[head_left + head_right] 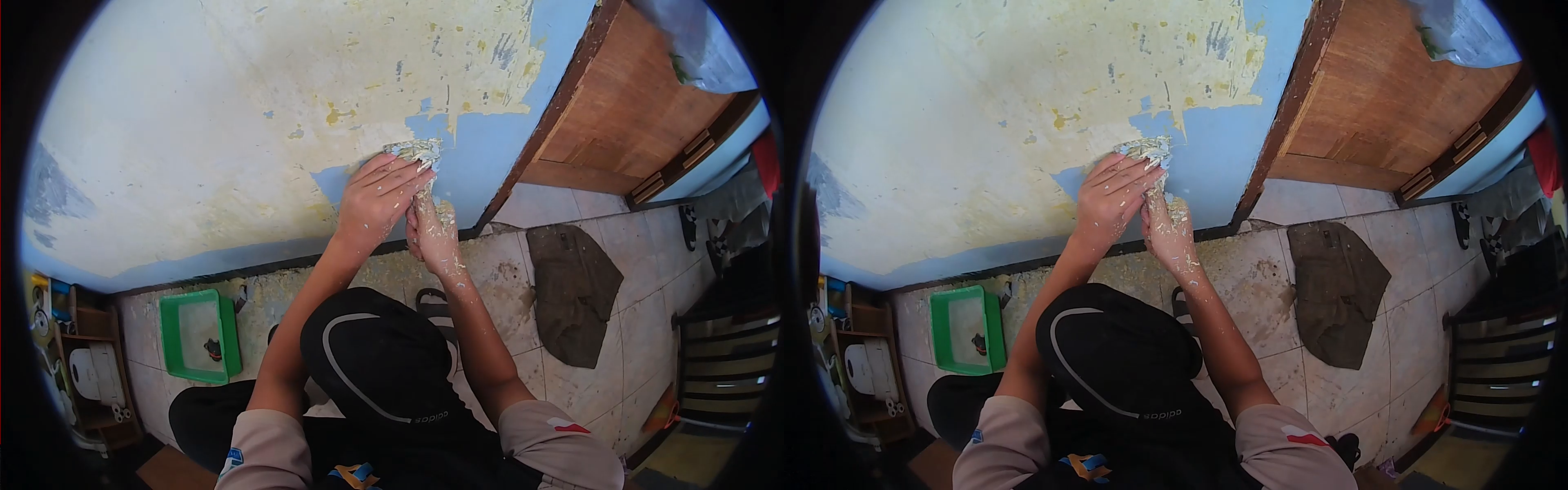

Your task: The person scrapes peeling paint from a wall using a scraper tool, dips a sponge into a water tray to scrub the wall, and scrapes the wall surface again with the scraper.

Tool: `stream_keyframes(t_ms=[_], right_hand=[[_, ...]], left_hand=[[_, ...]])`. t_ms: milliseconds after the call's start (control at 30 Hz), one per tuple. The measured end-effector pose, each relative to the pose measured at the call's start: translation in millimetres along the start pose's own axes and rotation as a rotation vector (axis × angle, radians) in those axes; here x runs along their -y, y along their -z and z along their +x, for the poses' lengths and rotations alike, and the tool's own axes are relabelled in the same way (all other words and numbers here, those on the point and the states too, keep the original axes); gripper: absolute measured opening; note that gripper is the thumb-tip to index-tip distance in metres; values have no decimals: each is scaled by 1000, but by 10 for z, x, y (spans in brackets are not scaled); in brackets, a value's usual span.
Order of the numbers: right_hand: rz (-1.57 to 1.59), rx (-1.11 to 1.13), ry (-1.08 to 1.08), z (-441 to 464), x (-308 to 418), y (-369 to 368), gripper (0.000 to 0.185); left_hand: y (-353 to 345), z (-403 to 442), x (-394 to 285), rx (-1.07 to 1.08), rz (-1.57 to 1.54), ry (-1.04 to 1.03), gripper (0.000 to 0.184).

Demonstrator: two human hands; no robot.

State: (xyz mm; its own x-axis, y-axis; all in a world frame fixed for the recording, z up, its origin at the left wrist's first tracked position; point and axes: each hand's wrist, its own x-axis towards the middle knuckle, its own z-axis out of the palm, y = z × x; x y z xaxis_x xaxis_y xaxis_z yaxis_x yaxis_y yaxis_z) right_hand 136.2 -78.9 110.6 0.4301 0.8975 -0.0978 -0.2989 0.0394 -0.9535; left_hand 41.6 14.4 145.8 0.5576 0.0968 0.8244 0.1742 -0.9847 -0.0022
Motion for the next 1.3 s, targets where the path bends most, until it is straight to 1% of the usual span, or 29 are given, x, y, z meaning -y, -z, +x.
stream_keyframes(t_ms=[67, 133, 200, 267, 433, 500, 567, 633, 667, 767, 833, 900, 967, 1200, 1300], right_hand=[[-7, 10, -8, -5, 10, -5, 48], [-14, 16, -22, -17, 4, -5, 49], [56, 12, -89, -9, 2, -47, 50], [60, 7, -70, -19, 11, -92, 49], [68, -13, -42, 37, 78, -139, 48], [107, 95, -51, 126, 212, -135, 47], [88, 94, -39, 87, 360, -150, 47], [69, 103, -6, 77, 426, -153, 47], [58, 82, -22, 54, 336, -135, 47], [18, 57, -42, 8, 65, -50, 47], [-11, 43, -63, -13, 23, -22, 46], [28, 27, -93, -18, 22, 2, 50], [38, 24, -106, -55, 51, -5, 50], [87, 47, -71, -27, 7, -97, 51], [166, 91, -108, -6, 56, -130, 51]], left_hand=[[38, 12, 9, 17, 2, -1, 34], [67, 35, 38, 23, 42, -70, 33], [76, 34, 73, 32, 44, -84, 32], [68, 44, 105, 36, 50, -100, 32], [85, 168, 96, -51, 46, -89, 31], [154, 370, 122, -87, 87, -92, 30], [192, 459, 97, -137, 125, -103, 28], [215, 475, 84, -107, 70, -91, 29], [203, 429, 75, -113, 75, -101, 29], [84, 146, 30, -17, 36, -52, 32], [47, 102, 4, -25, 36, -33, 32], [44, 55, -47, -33, 31, 0, 32], [69, 80, -45, -9, 24, 5, 33], [128, 143, 19, -1, 25, -26, 31], [165, 199, 69, -19, -40, -39, 35]])
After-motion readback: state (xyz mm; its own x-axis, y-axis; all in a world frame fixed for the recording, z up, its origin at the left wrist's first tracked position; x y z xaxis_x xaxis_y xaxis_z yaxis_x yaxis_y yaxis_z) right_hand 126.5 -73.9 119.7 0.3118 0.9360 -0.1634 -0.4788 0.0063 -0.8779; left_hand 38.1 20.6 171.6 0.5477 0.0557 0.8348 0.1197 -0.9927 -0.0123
